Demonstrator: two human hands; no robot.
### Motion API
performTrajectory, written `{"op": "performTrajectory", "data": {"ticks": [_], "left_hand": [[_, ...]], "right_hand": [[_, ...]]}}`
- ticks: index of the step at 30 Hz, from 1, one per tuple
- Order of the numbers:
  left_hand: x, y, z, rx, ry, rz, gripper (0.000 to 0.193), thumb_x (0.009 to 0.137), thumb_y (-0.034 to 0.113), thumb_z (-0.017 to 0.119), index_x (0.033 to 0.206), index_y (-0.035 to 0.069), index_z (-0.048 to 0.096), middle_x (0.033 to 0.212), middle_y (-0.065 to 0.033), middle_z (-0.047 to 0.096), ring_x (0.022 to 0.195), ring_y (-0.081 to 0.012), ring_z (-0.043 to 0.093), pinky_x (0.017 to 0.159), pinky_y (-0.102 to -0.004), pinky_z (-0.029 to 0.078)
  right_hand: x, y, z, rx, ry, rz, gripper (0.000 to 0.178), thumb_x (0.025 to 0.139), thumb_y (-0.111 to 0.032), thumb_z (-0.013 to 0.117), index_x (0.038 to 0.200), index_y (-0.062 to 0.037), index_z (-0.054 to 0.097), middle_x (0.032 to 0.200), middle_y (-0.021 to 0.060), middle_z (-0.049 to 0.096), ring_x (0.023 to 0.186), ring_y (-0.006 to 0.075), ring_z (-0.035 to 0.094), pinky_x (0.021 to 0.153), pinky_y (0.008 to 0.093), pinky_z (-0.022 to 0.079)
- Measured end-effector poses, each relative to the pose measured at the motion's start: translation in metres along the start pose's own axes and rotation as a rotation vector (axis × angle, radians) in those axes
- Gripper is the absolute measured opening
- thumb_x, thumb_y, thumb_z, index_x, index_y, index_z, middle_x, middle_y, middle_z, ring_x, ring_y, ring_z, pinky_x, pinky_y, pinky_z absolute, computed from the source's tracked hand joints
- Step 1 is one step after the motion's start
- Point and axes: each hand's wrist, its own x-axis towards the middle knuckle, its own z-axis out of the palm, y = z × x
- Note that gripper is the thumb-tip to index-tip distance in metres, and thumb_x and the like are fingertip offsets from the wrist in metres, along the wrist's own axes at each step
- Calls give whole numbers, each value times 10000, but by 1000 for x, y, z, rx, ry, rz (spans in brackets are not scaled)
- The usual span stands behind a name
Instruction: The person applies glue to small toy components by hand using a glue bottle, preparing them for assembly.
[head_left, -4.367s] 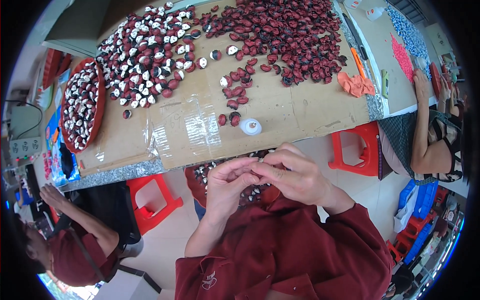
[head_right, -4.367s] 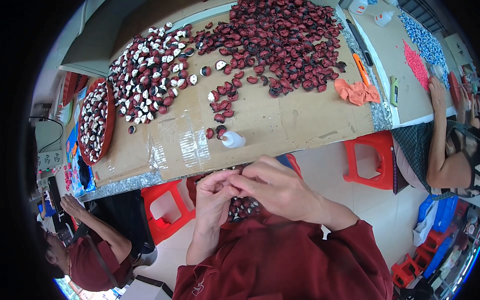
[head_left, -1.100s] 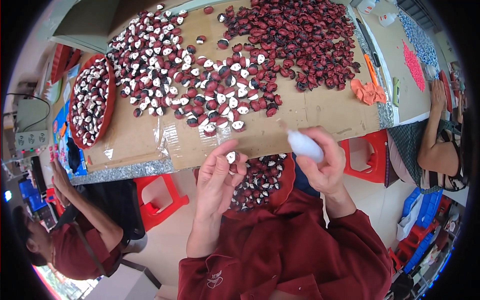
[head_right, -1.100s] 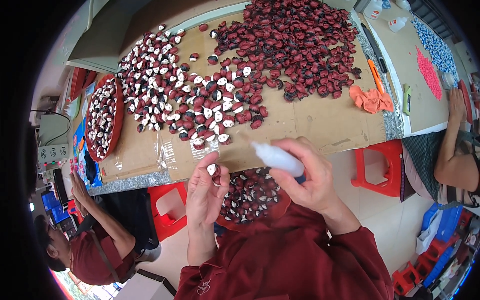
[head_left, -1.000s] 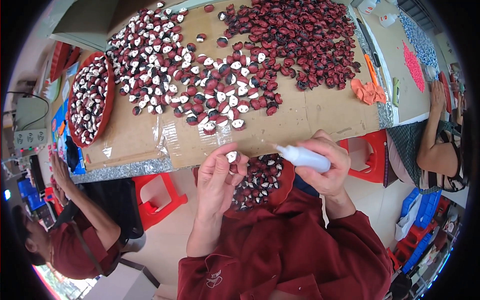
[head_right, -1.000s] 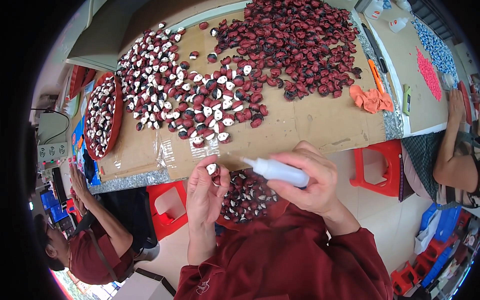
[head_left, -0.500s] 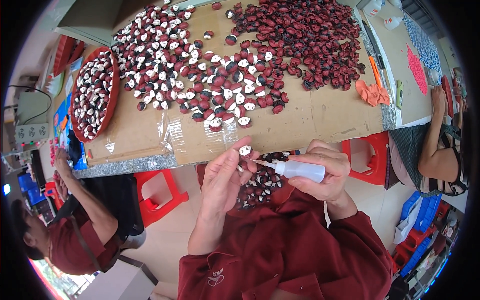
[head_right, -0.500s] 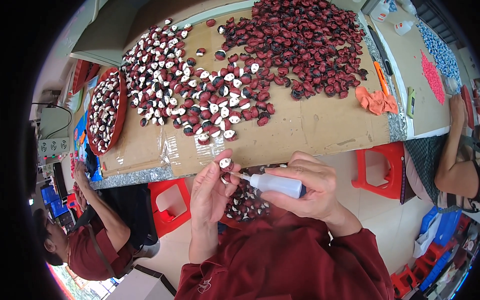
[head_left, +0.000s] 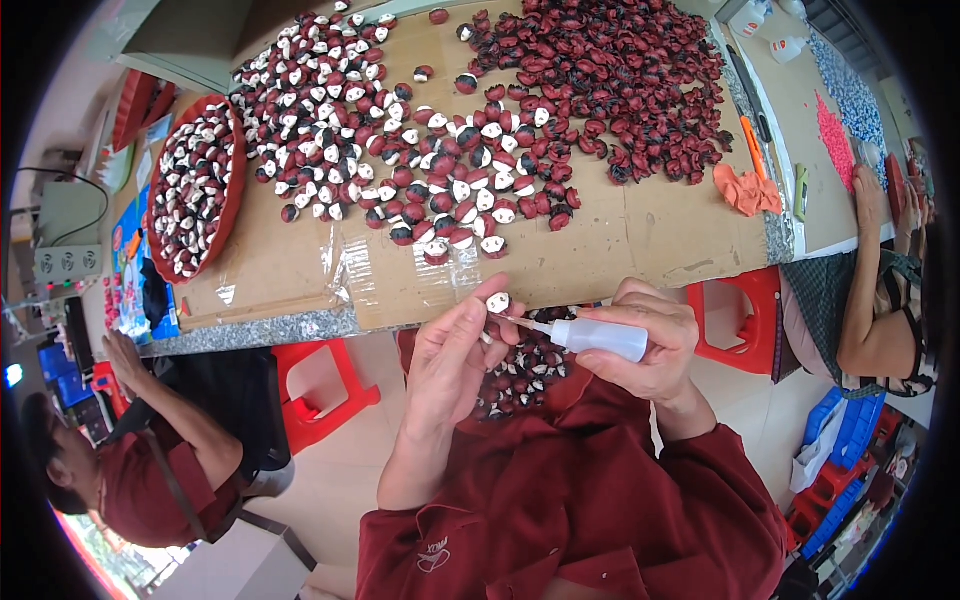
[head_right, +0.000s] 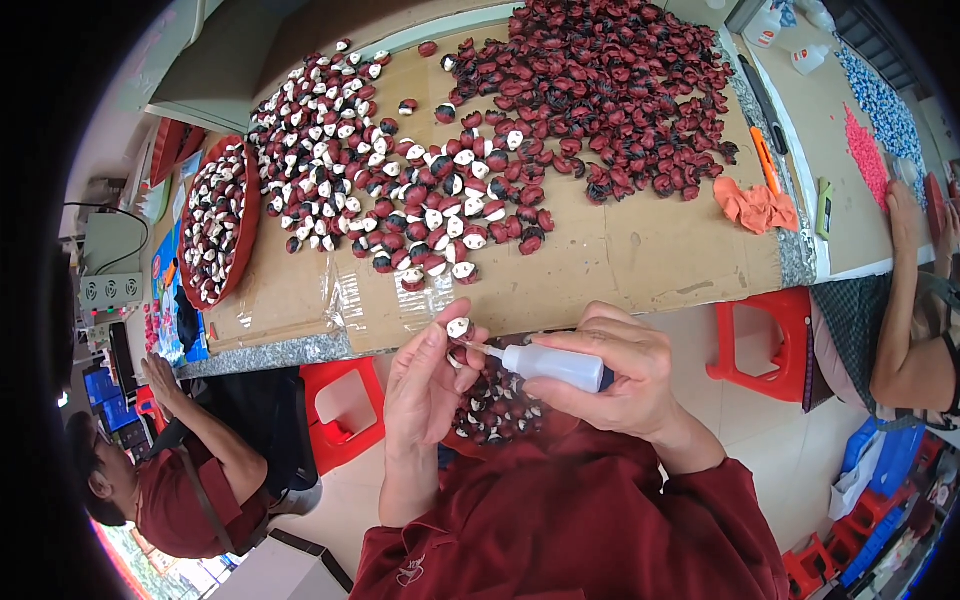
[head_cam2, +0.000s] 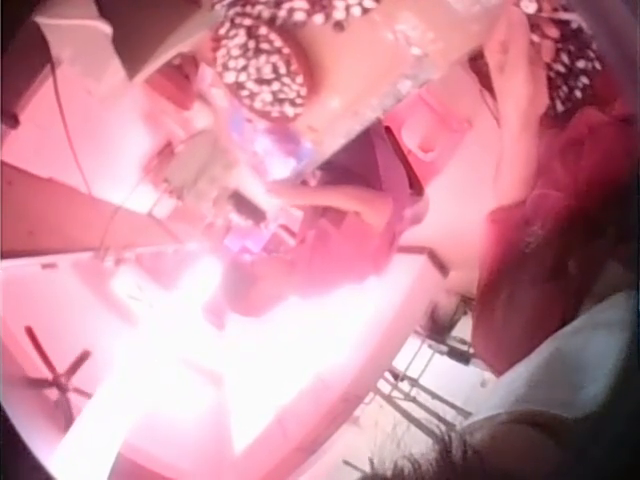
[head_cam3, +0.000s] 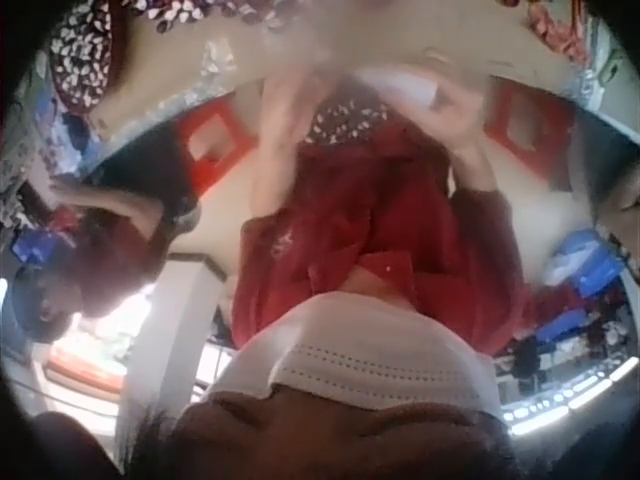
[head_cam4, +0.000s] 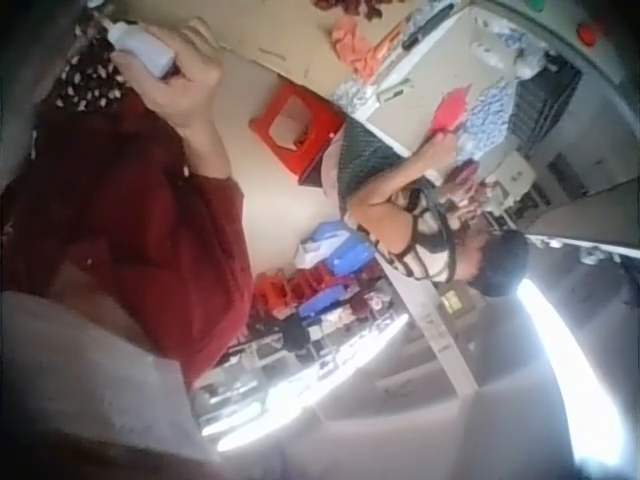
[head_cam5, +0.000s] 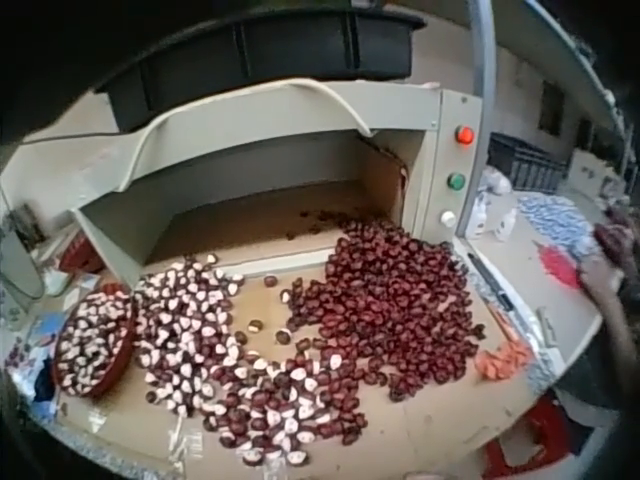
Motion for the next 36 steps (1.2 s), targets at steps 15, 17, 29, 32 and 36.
{"op": "performTrajectory", "data": {"ticks": [15,17,29,32,36], "left_hand": [[1,1,4,42,57,1,385,968,212,406,1259,-35,448,982,-122,612,739,-125,524,554,-224,358],[1,1,4,44,53,4,383,968,213,406,1258,-33,451,979,-116,613,738,-126,516,552,-224,355],[1,1,2,21,19,22,366,963,193,427,1251,-27,470,993,-121,609,759,-99,518,565,-218,349],[1,-1,2,21,1,37,361,965,195,422,1247,-24,473,992,-118,614,751,-101,521,564,-218,352],[-1,-6,-3,37,2,57,359,972,199,401,1254,-15,465,987,-117,622,742,-107,532,564,-215,361]], "right_hand": [[0,-2,-5,-26,6,-8,300,583,-72,793,838,22,665,612,73,610,478,156,493,463,261,363],[1,-2,-7,-46,14,-2,290,588,-77,792,828,23,665,601,73,601,482,160,495,462,263,362],[2,-5,-8,-18,-4,55,279,611,-71,774,847,27,664,679,85,644,539,153,522,498,250,388],[2,-2,-11,27,67,80,320,626,-53,759,913,31,645,774,91,652,618,158,560,567,248,424],[2,4,-1,167,159,401,330,662,-31,720,971,18,614,900,96,629,740,218,594,699,302,463]]}}
